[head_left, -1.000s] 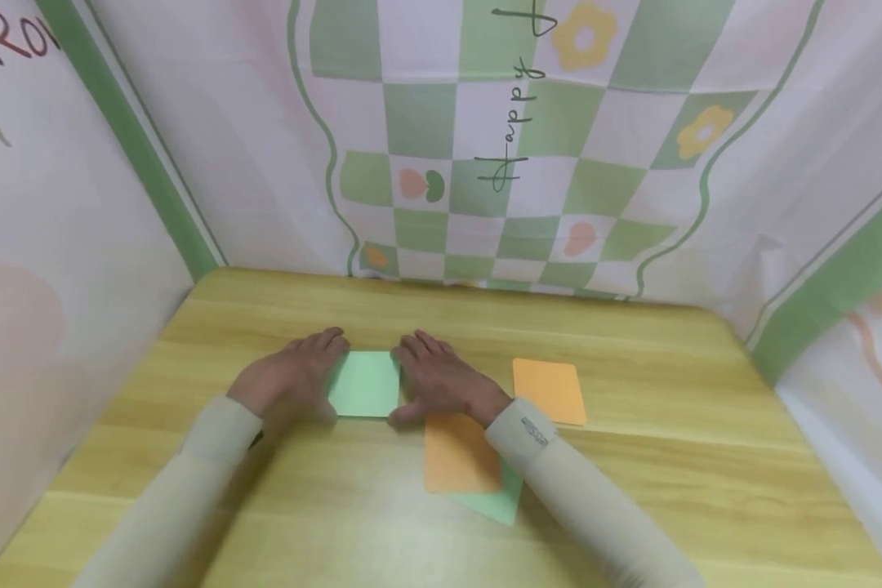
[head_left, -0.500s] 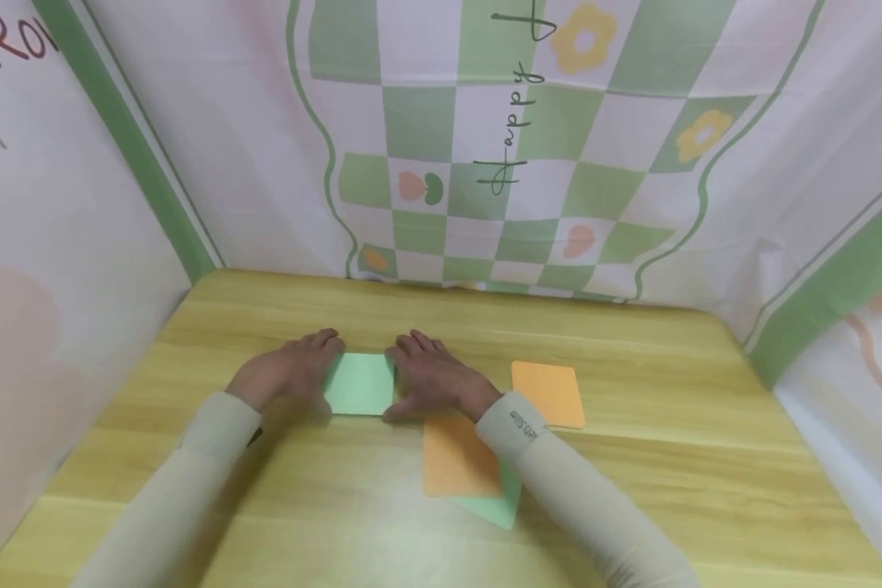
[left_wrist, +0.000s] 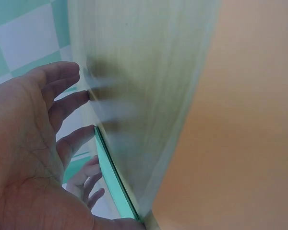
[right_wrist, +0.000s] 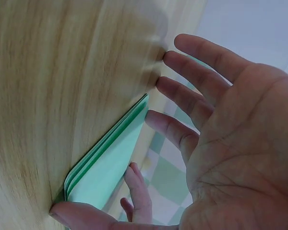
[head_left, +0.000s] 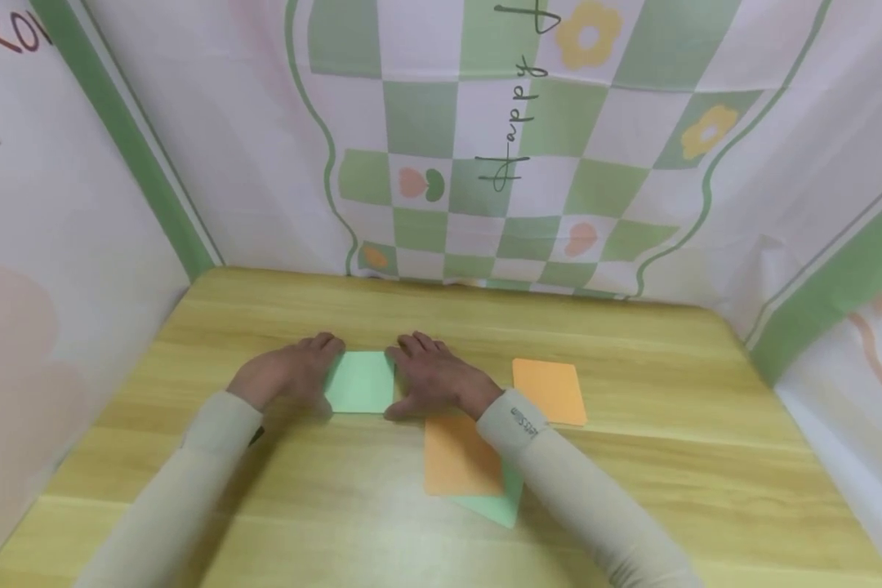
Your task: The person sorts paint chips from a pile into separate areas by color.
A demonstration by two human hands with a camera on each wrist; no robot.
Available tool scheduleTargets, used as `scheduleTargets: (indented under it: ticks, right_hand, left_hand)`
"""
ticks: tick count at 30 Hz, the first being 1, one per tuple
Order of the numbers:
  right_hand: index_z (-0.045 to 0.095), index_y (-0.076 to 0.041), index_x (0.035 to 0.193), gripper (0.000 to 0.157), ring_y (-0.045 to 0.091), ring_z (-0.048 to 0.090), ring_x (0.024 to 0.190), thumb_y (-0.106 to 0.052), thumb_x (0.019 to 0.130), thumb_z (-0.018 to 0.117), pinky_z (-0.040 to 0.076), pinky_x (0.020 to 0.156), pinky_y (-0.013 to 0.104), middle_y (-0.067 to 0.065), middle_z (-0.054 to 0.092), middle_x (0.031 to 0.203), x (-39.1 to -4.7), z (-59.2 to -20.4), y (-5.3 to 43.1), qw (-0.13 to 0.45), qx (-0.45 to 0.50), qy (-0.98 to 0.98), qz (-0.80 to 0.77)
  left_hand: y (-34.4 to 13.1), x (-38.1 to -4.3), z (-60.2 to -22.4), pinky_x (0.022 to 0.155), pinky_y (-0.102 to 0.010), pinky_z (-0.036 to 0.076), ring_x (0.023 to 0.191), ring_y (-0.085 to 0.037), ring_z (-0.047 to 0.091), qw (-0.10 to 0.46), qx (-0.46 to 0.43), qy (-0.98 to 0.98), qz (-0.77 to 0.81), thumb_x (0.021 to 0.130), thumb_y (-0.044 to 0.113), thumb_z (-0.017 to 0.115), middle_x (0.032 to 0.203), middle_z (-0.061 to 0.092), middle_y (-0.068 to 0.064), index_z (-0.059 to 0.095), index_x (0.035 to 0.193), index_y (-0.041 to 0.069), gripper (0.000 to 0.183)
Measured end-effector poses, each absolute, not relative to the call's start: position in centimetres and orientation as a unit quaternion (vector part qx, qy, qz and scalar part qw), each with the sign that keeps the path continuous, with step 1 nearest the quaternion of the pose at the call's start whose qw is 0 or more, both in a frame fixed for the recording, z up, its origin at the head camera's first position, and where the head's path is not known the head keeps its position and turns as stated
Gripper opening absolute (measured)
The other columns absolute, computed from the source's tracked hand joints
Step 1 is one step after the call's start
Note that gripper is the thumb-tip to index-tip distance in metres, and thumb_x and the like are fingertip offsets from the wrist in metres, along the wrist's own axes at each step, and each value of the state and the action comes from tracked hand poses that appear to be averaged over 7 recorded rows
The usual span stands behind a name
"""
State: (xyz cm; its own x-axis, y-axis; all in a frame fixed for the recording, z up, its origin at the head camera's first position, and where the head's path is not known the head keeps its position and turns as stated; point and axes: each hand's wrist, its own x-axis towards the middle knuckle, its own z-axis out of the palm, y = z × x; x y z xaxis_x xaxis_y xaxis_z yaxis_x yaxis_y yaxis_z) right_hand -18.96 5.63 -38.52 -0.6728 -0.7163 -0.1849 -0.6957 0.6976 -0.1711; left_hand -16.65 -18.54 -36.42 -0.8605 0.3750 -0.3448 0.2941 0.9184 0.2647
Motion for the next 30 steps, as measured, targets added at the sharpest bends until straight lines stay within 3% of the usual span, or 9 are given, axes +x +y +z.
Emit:
scheduleTargets:
  ticks: [7,20,23,26,30]
  right_hand:
    - [0.034,-0.013,0.14,0.088,0.026,0.028,0.13,-0.06,0.073,0.067,0.026,0.107,0.045,0.006,0.031,0.138,-19.0,-38.5,5.7,0.126,-0.386,0.912,-0.056]
    - [0.025,-0.017,0.145,0.093,0.024,0.028,0.13,-0.059,0.074,0.067,0.029,0.105,0.043,0.004,0.029,0.141,-19.0,-38.5,6.0,0.141,-0.376,0.913,-0.075]
    - [0.021,-0.017,0.148,0.097,0.024,0.026,0.133,-0.061,0.074,0.067,0.028,0.106,0.043,0.004,0.028,0.143,-19.0,-38.3,6.2,0.155,-0.374,0.911,-0.079]
    - [0.019,-0.015,0.148,0.1,0.024,0.025,0.135,-0.061,0.074,0.067,0.027,0.107,0.043,0.005,0.029,0.145,-18.9,-38.0,6.6,0.167,-0.376,0.907,-0.09]
    - [0.016,-0.015,0.15,0.102,0.025,0.019,0.138,-0.063,0.075,0.065,0.019,0.11,0.043,0.006,0.025,0.15,-18.8,-37.4,7.6,0.18,-0.37,0.907,-0.096]
  left_hand:
    - [-18.5,-16.6,-36.1,0.08,-0.048,0.048,0.11,-0.028,0.046,0.201,0.175,0.958,0.102,0.057,0.031,0.083,0.137,0.039,-0.01,0.04,0.135,0.012,0.09]
    - [-18.4,-16.7,-36.3,0.076,-0.044,0.048,0.102,-0.025,0.048,0.208,0.168,0.957,0.116,0.055,0.031,0.085,0.127,0.044,-0.006,0.04,0.132,0.014,0.09]
    - [-18.4,-16.7,-36.4,0.084,-0.051,0.046,0.114,-0.03,0.045,0.21,0.166,0.956,0.118,0.057,0.036,0.085,0.136,0.04,-0.01,0.035,0.139,0.013,0.099]
    - [-18.2,-16.5,-36.4,0.097,-0.058,0.035,0.13,-0.037,0.031,0.208,0.17,0.956,0.114,0.059,0.044,0.084,0.147,0.029,-0.015,0.027,0.145,0.012,0.108]
    - [-17.3,-15.9,-36.0,0.107,-0.055,0.022,0.136,-0.038,0.019,0.176,0.204,0.958,0.098,0.067,0.05,0.078,0.15,0.024,-0.018,0.025,0.147,0.005,0.106]
